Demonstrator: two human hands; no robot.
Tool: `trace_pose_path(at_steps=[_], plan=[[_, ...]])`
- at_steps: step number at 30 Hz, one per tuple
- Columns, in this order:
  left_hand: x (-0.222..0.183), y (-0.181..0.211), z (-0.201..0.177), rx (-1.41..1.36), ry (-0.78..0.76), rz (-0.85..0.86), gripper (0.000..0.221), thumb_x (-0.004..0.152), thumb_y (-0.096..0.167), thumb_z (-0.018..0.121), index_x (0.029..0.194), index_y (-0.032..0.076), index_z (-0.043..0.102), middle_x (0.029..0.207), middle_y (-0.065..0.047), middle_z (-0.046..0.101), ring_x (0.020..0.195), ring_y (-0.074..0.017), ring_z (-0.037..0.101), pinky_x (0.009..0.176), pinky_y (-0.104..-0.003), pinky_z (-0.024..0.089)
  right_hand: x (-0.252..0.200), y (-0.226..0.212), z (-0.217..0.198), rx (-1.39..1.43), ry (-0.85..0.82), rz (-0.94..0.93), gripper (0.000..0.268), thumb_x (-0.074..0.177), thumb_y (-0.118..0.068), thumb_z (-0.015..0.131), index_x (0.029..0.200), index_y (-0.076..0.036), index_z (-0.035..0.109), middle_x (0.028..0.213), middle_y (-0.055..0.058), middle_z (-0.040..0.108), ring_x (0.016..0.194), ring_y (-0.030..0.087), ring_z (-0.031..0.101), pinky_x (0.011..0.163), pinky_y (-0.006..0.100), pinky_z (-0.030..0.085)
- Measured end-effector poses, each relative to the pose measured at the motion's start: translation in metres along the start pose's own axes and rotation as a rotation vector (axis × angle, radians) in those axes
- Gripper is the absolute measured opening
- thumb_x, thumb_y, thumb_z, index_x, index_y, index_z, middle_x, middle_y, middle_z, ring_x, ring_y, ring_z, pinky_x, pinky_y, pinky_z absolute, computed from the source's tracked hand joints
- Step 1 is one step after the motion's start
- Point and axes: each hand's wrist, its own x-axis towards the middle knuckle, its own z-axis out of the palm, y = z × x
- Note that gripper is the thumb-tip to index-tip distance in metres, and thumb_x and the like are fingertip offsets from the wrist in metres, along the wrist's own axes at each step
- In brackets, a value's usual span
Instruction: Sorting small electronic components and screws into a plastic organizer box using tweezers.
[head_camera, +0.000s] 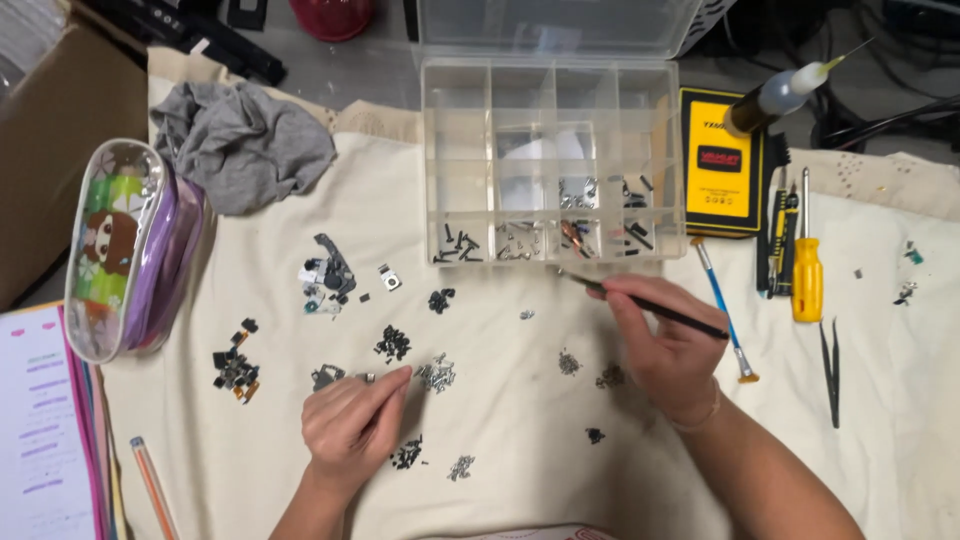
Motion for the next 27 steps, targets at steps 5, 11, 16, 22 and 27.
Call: trace_pose_path(at_steps=[5,11,16,22,27], plan=[[-0.004,-0.006,0.005,0.022,0.023,-0.006,0.013,0.086,-0.007,0.075,0.098,-0.002,0.076,0.056,-0.002,0.051,0.044,-0.0129,0.038,0.044,-0.027,0.032,0.05,0.025,-0.008,-0.092,0.061,-0.028,0.007,0.1,0.012,0.065,0.107,0.016,0.068,0.097,0.025,0.073,0.087,0.032,0.076,0.081,0.033,0.065],[-0.007,-0.008,0.001,0.013,-0.017,-0.017,0.014,0.088,-0.009,0.075,0.101,-0.002,0.076,0.058,-0.002,0.058,0.044,-0.0112,0.044,0.044,-0.026,0.033,0.026,0.005,-0.013,-0.189,-0.027,-0.096,0.007,0.102,0.013,0.068,0.108,0.017,0.07,0.102,0.027,0.073,0.092,0.033,0.073,0.085,0.036,0.062],[0.003,0.0,0.001,-0.093,0.035,-0.063,0.016,0.087,-0.004,0.071,0.097,0.001,0.083,0.044,-0.005,0.058,0.032,-0.019,0.047,0.037,-0.029,0.041,-0.034,0.019,-0.001,0.041,-0.077,0.019,0.005,0.089,0.009,0.076,0.092,0.012,0.074,0.085,0.023,0.075,0.079,0.036,0.076,0.075,0.042,0.062],[0.009,0.005,-0.003,-0.106,0.037,-0.027,0.018,0.086,-0.006,0.07,0.099,0.0,0.082,0.043,-0.005,0.058,0.033,-0.0152,0.045,0.038,-0.027,0.039,-0.052,0.036,0.011,0.007,-0.205,0.181,0.007,0.094,0.004,0.072,0.098,0.005,0.077,0.088,0.018,0.078,0.083,0.028,0.076,0.075,0.038,0.061],[0.006,-0.002,0.0,-0.089,0.036,-0.07,0.018,0.086,-0.004,0.072,0.099,0.003,0.082,0.043,-0.004,0.059,0.033,-0.0138,0.047,0.038,-0.026,0.039,-0.054,0.047,0.013,-0.021,-0.192,0.184,0.008,0.095,0.002,0.071,0.098,0.001,0.079,0.087,0.016,0.079,0.081,0.026,0.076,0.073,0.035,0.06]])
